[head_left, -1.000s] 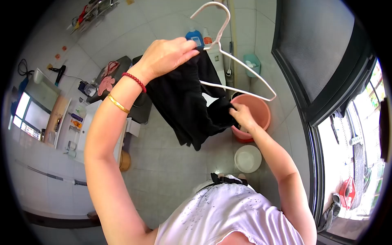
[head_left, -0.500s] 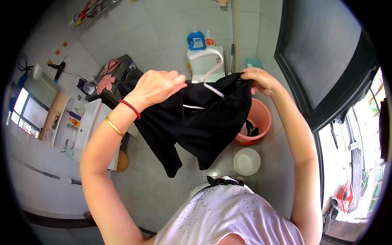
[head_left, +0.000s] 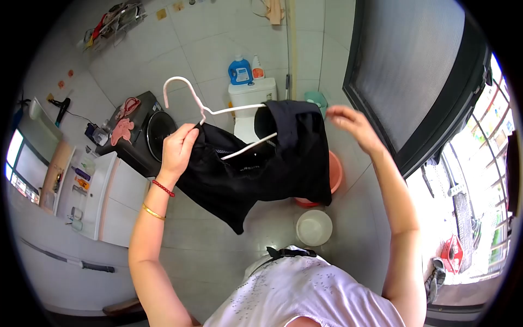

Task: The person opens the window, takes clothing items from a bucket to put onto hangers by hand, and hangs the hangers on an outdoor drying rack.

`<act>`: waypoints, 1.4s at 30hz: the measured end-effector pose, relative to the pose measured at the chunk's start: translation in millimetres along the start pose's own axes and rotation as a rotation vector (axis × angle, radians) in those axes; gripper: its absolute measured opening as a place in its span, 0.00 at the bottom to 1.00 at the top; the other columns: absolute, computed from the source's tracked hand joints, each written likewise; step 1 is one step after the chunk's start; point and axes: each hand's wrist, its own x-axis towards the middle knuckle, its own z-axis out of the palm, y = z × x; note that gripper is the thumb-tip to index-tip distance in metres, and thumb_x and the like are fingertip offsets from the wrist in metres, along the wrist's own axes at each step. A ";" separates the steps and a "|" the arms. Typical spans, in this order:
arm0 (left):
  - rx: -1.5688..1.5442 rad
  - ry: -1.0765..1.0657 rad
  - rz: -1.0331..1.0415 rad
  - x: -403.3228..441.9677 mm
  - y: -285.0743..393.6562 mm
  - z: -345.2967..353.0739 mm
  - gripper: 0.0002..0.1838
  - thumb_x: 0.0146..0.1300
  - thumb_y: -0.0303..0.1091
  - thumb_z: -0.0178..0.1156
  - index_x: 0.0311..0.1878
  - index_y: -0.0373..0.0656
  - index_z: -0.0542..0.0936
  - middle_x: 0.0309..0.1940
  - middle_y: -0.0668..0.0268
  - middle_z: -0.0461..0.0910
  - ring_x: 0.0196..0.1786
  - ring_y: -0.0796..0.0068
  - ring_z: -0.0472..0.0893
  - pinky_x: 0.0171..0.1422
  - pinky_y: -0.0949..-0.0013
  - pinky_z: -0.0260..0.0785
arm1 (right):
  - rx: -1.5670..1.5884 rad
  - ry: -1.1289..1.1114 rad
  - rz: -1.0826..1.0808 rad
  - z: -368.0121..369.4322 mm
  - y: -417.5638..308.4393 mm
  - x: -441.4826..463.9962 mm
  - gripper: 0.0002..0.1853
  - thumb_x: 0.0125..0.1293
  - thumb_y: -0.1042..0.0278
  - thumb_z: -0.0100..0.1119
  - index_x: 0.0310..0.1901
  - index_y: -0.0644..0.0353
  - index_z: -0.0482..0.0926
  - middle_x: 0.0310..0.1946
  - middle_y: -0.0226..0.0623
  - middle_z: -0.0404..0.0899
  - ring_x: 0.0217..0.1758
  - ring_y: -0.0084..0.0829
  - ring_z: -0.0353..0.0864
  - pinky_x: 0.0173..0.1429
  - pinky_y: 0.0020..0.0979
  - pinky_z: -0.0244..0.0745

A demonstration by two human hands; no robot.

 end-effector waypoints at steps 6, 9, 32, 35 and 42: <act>-0.050 -0.025 0.000 7.5 4.6 -2.5 0.09 0.64 0.31 0.54 0.37 0.33 0.76 0.22 0.60 0.73 0.24 0.76 0.71 0.32 0.76 0.64 | 0.215 0.059 0.064 20.9 30.0 -5.4 0.08 0.63 0.69 0.51 0.41 0.63 0.75 0.34 0.30 0.76 0.40 0.21 0.75 0.48 0.25 0.69; -0.014 -0.052 0.053 12.7 7.4 -1.3 0.09 0.63 0.32 0.54 0.37 0.34 0.76 0.23 0.59 0.73 0.23 0.72 0.71 0.31 0.75 0.64 | 0.239 0.313 -0.139 -22.1 -0.6 14.5 0.07 0.65 0.69 0.49 0.36 0.62 0.75 0.27 0.28 0.74 0.32 0.20 0.73 0.44 0.24 0.68; -0.148 -0.110 0.036 -9.6 22.1 -30.5 0.09 0.62 0.30 0.55 0.37 0.32 0.77 0.24 0.64 0.76 0.25 0.78 0.72 0.33 0.77 0.65 | -0.069 -0.102 0.084 35.2 -33.7 32.3 0.15 0.68 0.59 0.49 0.27 0.58 0.74 0.23 0.24 0.70 0.28 0.16 0.67 0.34 0.19 0.64; -0.255 -0.097 -0.048 -11.3 13.0 -24.3 0.11 0.64 0.33 0.54 0.37 0.31 0.77 0.23 0.70 0.74 0.27 0.86 0.68 0.32 0.80 0.62 | 0.125 -0.062 -0.020 41.4 -48.5 21.0 0.15 0.69 0.60 0.44 0.31 0.61 0.75 0.26 0.26 0.72 0.31 0.17 0.69 0.37 0.20 0.66; -0.362 -0.077 -0.159 -6.5 5.9 -15.0 0.12 0.65 0.34 0.53 0.36 0.32 0.77 0.25 0.70 0.74 0.30 0.86 0.69 0.36 0.80 0.63 | -0.330 -0.101 -0.204 36.2 -98.8 -11.1 0.26 0.50 0.69 0.65 0.51 0.64 0.69 0.38 0.36 0.76 0.39 0.27 0.73 0.48 0.24 0.67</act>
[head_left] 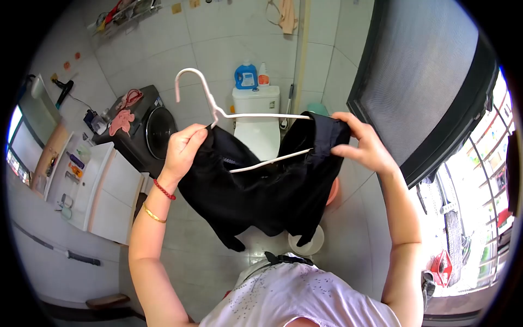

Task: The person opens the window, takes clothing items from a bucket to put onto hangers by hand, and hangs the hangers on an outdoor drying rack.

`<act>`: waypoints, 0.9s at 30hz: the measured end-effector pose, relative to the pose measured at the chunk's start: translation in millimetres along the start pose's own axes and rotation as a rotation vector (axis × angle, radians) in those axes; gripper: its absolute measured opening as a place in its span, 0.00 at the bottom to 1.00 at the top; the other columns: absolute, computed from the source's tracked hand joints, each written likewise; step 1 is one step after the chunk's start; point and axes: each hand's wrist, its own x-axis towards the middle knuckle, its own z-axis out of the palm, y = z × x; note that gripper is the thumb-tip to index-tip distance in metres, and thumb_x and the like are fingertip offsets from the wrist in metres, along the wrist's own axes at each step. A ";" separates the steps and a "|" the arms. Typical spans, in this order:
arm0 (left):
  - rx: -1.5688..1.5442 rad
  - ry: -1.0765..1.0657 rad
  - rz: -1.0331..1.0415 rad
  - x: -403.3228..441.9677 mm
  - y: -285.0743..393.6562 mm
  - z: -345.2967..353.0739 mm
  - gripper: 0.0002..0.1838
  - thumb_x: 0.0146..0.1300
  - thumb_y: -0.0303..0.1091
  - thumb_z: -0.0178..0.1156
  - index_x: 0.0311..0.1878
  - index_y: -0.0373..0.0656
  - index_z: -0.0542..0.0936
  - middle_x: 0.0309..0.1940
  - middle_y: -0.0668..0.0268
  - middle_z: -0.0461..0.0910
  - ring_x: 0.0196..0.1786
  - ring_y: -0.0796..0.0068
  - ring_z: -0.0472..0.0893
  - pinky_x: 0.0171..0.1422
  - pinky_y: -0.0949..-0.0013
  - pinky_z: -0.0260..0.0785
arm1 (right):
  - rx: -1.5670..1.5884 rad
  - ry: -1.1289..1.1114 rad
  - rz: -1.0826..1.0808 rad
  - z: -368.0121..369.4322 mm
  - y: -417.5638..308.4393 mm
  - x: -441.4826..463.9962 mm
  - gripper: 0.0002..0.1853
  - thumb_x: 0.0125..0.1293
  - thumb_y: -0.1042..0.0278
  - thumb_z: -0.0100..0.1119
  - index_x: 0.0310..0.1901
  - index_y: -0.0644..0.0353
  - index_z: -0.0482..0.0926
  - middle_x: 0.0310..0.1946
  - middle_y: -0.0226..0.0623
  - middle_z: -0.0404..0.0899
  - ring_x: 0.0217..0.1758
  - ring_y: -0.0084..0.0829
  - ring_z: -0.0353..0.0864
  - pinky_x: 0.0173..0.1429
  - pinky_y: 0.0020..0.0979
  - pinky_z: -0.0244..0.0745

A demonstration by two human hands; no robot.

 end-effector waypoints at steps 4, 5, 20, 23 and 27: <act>0.044 -0.081 0.037 9.7 8.7 9.9 0.11 0.64 0.32 0.52 0.36 0.32 0.76 0.24 0.65 0.75 0.31 0.82 0.71 0.39 0.76 0.66 | -0.390 -0.025 0.069 2.4 -25.4 10.2 0.16 0.50 0.66 0.65 0.34 0.68 0.71 0.25 0.51 0.72 0.31 0.49 0.70 0.37 0.37 0.67; 0.038 -0.093 0.035 12.1 13.9 11.1 0.11 0.65 0.33 0.52 0.36 0.32 0.76 0.25 0.63 0.76 0.30 0.80 0.72 0.38 0.75 0.66 | -0.382 -0.057 0.176 4.0 -32.8 12.7 0.15 0.51 0.67 0.63 0.35 0.68 0.72 0.25 0.52 0.73 0.31 0.48 0.72 0.37 0.35 0.68; -0.122 0.057 -0.095 10.0 -55.6 -43.7 0.23 0.67 0.48 0.49 0.49 0.36 0.76 0.41 0.67 0.79 0.46 0.77 0.76 0.55 0.72 0.65 | 0.531 0.258 0.196 -7.9 26.0 -19.3 0.13 0.58 0.68 0.56 0.41 0.68 0.77 0.34 0.29 0.78 0.37 0.20 0.74 0.46 0.21 0.68; -0.275 -0.038 -0.180 -8.5 -68.0 -20.2 0.20 0.66 0.38 0.52 0.55 0.35 0.71 0.44 0.65 0.77 0.50 0.76 0.74 0.58 0.70 0.64 | 0.530 0.352 0.196 -20.9 25.5 -14.8 0.15 0.60 0.65 0.57 0.43 0.68 0.76 0.35 0.32 0.79 0.37 0.21 0.76 0.45 0.21 0.70; -0.200 -0.169 -0.347 -30.3 -108.1 7.2 0.32 0.59 0.31 0.59 0.66 0.43 0.59 0.60 0.60 0.66 0.60 0.70 0.68 0.63 0.66 0.62 | 0.615 0.508 0.124 -44.2 14.4 -11.1 0.17 0.62 0.63 0.55 0.47 0.69 0.74 0.39 0.35 0.79 0.40 0.25 0.78 0.49 0.24 0.71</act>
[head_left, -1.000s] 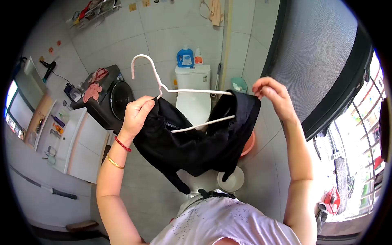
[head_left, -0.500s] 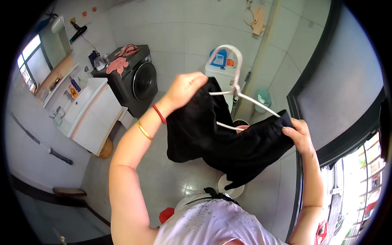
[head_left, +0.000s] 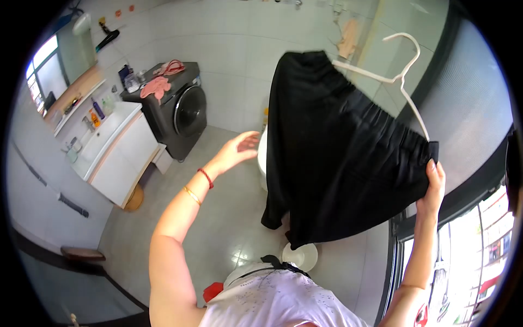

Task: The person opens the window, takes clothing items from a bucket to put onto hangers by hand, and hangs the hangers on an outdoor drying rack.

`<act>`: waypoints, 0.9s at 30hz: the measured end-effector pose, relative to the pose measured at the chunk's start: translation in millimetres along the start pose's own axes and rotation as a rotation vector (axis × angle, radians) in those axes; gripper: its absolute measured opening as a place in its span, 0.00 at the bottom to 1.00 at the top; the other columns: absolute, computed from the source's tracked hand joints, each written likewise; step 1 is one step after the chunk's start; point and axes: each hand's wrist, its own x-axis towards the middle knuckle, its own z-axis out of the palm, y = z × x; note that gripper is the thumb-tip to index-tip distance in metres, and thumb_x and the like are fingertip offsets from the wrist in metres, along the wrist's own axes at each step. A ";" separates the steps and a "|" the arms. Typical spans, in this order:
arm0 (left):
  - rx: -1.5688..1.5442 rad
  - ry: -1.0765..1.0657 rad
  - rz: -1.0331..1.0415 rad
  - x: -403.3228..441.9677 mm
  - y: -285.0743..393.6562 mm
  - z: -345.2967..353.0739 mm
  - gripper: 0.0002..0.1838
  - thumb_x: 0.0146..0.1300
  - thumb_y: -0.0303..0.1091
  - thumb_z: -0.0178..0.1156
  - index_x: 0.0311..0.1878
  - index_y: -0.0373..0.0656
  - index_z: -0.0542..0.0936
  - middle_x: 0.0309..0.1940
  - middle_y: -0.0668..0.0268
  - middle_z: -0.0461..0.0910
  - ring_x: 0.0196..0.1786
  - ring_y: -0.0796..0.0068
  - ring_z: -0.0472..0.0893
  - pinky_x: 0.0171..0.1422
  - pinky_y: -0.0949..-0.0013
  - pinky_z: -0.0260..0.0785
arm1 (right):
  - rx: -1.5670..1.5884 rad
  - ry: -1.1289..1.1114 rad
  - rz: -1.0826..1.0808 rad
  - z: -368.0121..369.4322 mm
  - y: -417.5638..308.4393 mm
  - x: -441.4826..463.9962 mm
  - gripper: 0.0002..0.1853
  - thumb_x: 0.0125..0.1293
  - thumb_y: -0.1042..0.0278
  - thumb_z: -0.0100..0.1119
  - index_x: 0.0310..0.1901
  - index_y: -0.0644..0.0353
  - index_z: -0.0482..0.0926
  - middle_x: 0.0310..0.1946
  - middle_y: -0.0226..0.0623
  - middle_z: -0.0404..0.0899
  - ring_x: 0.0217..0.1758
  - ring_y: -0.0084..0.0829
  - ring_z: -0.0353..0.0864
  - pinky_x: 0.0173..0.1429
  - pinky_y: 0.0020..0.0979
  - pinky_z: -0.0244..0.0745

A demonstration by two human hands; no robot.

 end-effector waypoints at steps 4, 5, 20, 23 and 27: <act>0.019 -0.129 -0.109 -17.6 -38.0 32.6 0.52 0.50 0.40 0.66 0.71 0.47 0.42 0.70 0.54 0.46 0.73 0.62 0.46 0.73 0.61 0.42 | 0.164 0.413 -0.084 -3.9 -57.8 18.6 0.15 0.61 0.69 0.59 0.47 0.67 0.76 0.45 0.38 0.78 0.50 0.29 0.75 0.57 0.26 0.69; 0.012 -0.164 -0.110 -16.9 -65.8 44.1 0.52 0.50 0.40 0.67 0.71 0.47 0.42 0.70 0.54 0.46 0.73 0.62 0.45 0.73 0.61 0.41 | 0.157 0.550 -0.109 2.4 -79.0 25.9 0.16 0.62 0.70 0.57 0.50 0.67 0.76 0.51 0.42 0.76 0.58 0.32 0.72 0.63 0.28 0.66; 0.156 0.091 0.407 56.6 -122.0 220.3 0.14 0.43 0.20 0.55 0.37 0.43 0.78 0.34 0.60 0.75 0.40 0.61 0.74 0.56 0.62 0.61 | 0.015 0.306 -0.300 -15.3 -235.7 38.8 0.15 0.64 0.70 0.54 0.49 0.69 0.73 0.46 0.46 0.76 0.49 0.36 0.77 0.55 0.33 0.73; 0.454 0.593 0.229 111.3 -106.5 158.8 0.18 0.50 0.19 0.50 0.44 0.43 0.79 0.57 0.53 0.67 0.67 0.56 0.57 0.70 0.60 0.51 | -0.038 0.374 -0.319 -10.6 -255.3 29.3 0.15 0.64 0.70 0.53 0.49 0.69 0.72 0.45 0.47 0.77 0.47 0.37 0.78 0.53 0.34 0.75; -0.124 0.360 0.569 211.1 -144.3 203.1 0.18 0.66 0.32 0.46 0.57 0.36 0.70 0.55 0.58 0.71 0.57 0.64 0.71 0.63 0.65 0.63 | -0.089 0.481 -0.390 16.4 -266.0 16.2 0.14 0.64 0.69 0.53 0.48 0.69 0.72 0.43 0.49 0.77 0.45 0.38 0.79 0.50 0.36 0.77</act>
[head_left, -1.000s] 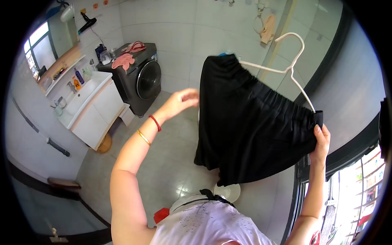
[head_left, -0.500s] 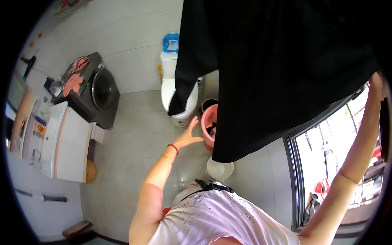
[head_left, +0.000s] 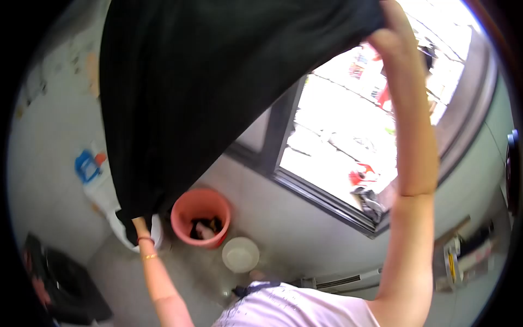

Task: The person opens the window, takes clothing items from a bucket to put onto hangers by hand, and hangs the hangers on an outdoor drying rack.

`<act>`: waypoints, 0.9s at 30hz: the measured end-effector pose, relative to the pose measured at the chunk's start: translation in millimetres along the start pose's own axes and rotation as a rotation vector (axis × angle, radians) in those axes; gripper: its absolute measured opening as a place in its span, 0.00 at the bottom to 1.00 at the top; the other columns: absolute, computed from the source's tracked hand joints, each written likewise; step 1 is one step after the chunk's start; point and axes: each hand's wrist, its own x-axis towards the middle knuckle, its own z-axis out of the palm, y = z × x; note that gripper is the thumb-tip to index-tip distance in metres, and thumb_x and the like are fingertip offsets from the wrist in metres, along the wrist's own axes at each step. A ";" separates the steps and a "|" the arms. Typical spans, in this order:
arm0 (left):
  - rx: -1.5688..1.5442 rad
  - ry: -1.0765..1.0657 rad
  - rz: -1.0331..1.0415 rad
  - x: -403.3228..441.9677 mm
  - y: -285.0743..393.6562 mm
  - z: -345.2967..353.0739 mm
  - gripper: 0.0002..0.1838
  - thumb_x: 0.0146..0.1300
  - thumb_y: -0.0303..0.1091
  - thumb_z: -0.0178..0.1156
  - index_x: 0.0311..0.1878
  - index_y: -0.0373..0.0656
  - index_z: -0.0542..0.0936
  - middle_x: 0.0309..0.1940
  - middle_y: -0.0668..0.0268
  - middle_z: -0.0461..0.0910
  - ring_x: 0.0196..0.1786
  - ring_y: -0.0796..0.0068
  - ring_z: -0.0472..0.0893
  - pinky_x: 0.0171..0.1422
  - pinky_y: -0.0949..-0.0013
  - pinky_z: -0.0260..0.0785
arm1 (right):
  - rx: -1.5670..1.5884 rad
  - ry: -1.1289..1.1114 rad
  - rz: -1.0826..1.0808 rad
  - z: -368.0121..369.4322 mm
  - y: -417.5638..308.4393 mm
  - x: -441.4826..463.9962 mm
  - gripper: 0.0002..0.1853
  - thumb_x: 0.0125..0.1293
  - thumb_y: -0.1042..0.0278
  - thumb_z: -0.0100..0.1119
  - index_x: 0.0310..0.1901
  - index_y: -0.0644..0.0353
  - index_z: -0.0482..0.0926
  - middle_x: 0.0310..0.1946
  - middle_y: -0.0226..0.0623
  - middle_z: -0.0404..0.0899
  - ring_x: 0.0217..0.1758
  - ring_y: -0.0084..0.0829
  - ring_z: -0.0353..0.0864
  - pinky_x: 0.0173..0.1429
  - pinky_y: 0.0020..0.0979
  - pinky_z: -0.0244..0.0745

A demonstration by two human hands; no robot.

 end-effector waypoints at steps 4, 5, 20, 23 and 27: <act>-0.606 -0.436 -0.653 -15.1 20.5 53.2 0.22 0.67 0.35 0.46 0.62 0.37 0.64 0.56 0.58 0.71 0.57 0.65 0.71 0.62 0.66 0.64 | -0.047 0.129 -0.068 -11.6 -9.7 -16.7 0.16 0.64 0.70 0.53 0.50 0.71 0.71 0.43 0.50 0.77 0.45 0.40 0.79 0.50 0.38 0.78; -0.733 -0.544 -0.833 -22.8 29.8 59.4 0.23 0.67 0.36 0.46 0.63 0.37 0.62 0.56 0.58 0.71 0.57 0.66 0.71 0.62 0.66 0.64 | -0.071 0.088 -0.094 -29.0 -20.5 -16.5 0.15 0.64 0.69 0.54 0.49 0.69 0.71 0.46 0.52 0.75 0.46 0.39 0.79 0.51 0.37 0.78; -0.720 -0.873 -0.277 -63.9 329.1 269.0 0.33 0.55 0.25 0.60 0.64 0.42 0.59 0.17 0.71 0.69 0.21 0.83 0.67 0.29 0.77 0.62 | -0.925 -0.050 -0.298 -95.8 -252.7 -111.3 0.18 0.72 0.68 0.37 0.55 0.69 0.70 0.56 0.49 0.70 0.58 0.37 0.73 0.64 0.38 0.67; -0.748 -1.084 -0.282 -76.2 349.2 319.4 0.28 0.59 0.27 0.57 0.62 0.39 0.61 0.21 0.67 0.75 0.26 0.81 0.72 0.34 0.75 0.66 | -0.733 0.388 -0.398 -54.9 -252.1 -118.6 0.17 0.71 0.69 0.38 0.54 0.69 0.71 0.54 0.48 0.72 0.57 0.38 0.74 0.63 0.37 0.69; -1.033 -1.405 -0.256 -119.8 400.7 358.5 0.12 0.63 0.31 0.55 0.45 0.34 0.76 0.36 0.68 0.78 0.39 0.81 0.74 0.48 0.76 0.66 | -0.790 0.704 -0.548 -53.0 -256.5 -101.7 0.16 0.70 0.70 0.39 0.52 0.70 0.72 0.51 0.49 0.74 0.53 0.38 0.76 0.60 0.37 0.72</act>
